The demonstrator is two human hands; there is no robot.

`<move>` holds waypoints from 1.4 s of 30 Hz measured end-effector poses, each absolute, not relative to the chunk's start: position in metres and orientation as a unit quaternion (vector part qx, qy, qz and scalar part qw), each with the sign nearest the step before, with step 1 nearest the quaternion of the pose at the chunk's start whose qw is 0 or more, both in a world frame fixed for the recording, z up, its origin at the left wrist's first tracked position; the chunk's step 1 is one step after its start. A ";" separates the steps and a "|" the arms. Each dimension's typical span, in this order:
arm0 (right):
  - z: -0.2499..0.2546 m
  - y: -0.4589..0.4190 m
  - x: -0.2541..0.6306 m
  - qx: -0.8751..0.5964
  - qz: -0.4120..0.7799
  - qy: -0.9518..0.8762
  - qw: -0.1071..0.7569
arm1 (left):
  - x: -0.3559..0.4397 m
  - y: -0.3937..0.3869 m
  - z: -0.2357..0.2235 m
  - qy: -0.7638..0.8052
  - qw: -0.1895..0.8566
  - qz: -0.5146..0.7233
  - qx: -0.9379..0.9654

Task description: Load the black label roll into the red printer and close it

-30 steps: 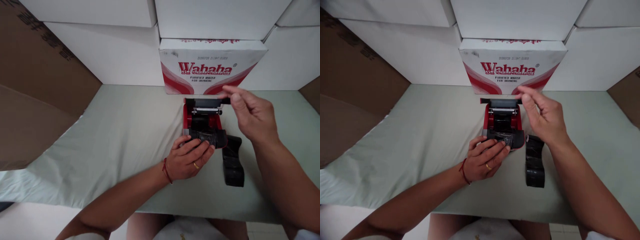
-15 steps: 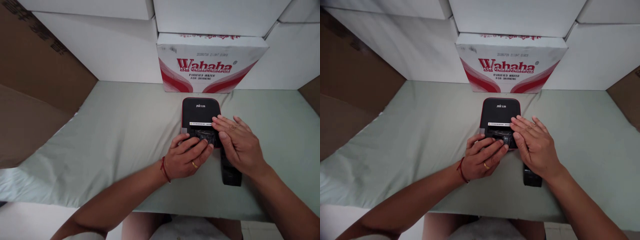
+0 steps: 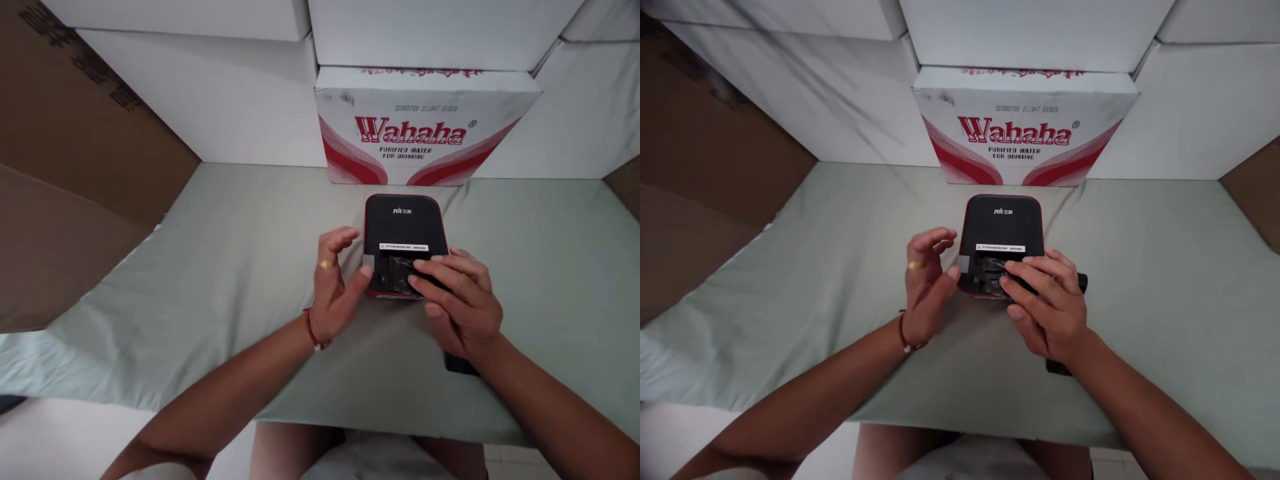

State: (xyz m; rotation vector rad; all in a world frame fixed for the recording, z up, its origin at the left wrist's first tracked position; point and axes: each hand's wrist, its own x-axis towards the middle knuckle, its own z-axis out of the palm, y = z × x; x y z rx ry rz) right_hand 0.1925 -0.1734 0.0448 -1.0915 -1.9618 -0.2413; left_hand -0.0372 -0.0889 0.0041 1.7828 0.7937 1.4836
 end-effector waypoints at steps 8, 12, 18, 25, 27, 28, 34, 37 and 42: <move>0.047 -0.177 0.194 -0.426 -0.112 -0.791 0.424 | -0.037 -0.058 -0.011 0.245 0.688 0.462 0.503; 0.048 -0.175 0.194 -0.411 -0.109 -0.796 0.432 | -0.036 -0.056 -0.011 0.236 0.700 0.456 0.496; 0.054 -0.170 0.193 -0.388 -0.114 -0.808 0.428 | -0.030 -0.057 -0.014 0.226 0.695 0.468 0.497; 0.099 -0.145 0.197 -0.500 0.077 -0.767 0.395 | -0.024 -0.059 -0.016 0.224 0.685 0.499 0.481; 0.116 -0.123 0.199 -0.578 0.121 -0.746 0.307 | -0.022 -0.060 -0.016 0.243 0.690 0.513 0.449; 0.123 -0.111 0.199 -0.602 0.126 -0.751 0.241 | -0.022 -0.060 -0.016 0.255 0.691 0.519 0.434; 0.138 -0.057 0.170 -0.648 0.025 -0.748 -0.140 | -0.020 -0.057 -0.022 0.310 0.668 0.511 0.443; 0.134 -0.054 0.157 -0.622 0.004 -0.766 -0.165 | -0.021 -0.055 -0.024 0.320 0.651 0.506 0.467; 0.129 -0.056 0.161 -0.624 0.028 -0.765 -0.158 | -0.020 -0.055 -0.024 0.320 0.646 0.509 0.471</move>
